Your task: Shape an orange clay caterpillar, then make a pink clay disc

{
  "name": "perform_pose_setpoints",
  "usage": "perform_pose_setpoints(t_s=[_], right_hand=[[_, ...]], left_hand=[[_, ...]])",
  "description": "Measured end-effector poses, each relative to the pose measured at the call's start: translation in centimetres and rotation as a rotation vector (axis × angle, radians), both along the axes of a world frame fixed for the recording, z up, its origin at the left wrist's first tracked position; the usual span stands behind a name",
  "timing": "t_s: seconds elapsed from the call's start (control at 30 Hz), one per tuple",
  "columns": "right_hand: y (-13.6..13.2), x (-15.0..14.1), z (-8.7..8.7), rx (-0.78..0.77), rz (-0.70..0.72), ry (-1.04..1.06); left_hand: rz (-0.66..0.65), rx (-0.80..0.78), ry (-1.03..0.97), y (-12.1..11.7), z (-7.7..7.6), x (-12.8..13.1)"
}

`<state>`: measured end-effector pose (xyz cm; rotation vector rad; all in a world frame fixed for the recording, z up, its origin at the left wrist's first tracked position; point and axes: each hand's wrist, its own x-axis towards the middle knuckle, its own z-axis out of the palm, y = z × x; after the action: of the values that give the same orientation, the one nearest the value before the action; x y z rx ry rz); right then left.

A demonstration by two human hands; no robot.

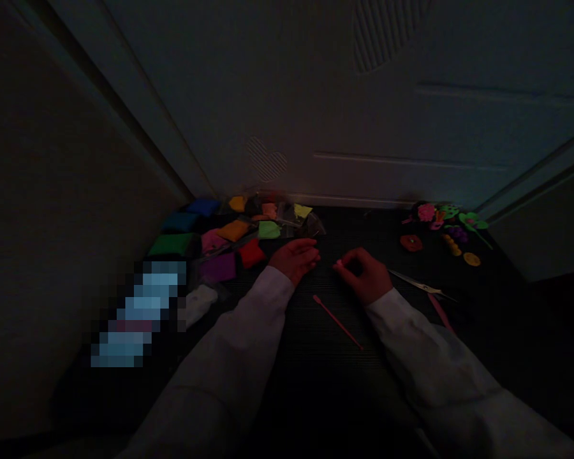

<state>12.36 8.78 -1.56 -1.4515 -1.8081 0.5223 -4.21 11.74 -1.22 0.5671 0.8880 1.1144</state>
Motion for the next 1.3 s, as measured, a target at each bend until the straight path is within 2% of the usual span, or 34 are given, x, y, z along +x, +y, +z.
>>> perform_pose_setpoints(t_s=[0.27,0.5,0.67,0.77,1.07,1.2,1.3], right_hand=[[-0.2,0.3,0.4,0.019,0.132,-0.083],[-2.3,-0.8,1.6,0.004,0.560,-0.371],[-2.8,-0.8,1.7,-0.016,0.649,-0.476],[-2.3,-0.1,1.7,-0.023,0.583,-0.534],[1.6,4.2,0.5,-0.052,0.211,-0.564],[1.8,5.2,1.0,-0.041,0.086,-0.529],[1.1,5.2,1.9,-0.038,0.044,-0.487]], left_hand=[[0.016,0.027,-0.009,-0.1,0.1,0.1],[0.038,0.032,-0.019,0.2,-0.1,-0.2],[0.056,0.026,-0.018,0.2,0.1,-0.2],[0.061,0.019,-0.018,0.2,0.1,-0.2],[0.042,0.016,-0.016,0.1,-0.1,-0.1],[0.036,0.021,-0.010,0.0,0.0,-0.1],[0.035,0.028,0.009,0.1,-0.1,-0.1]])
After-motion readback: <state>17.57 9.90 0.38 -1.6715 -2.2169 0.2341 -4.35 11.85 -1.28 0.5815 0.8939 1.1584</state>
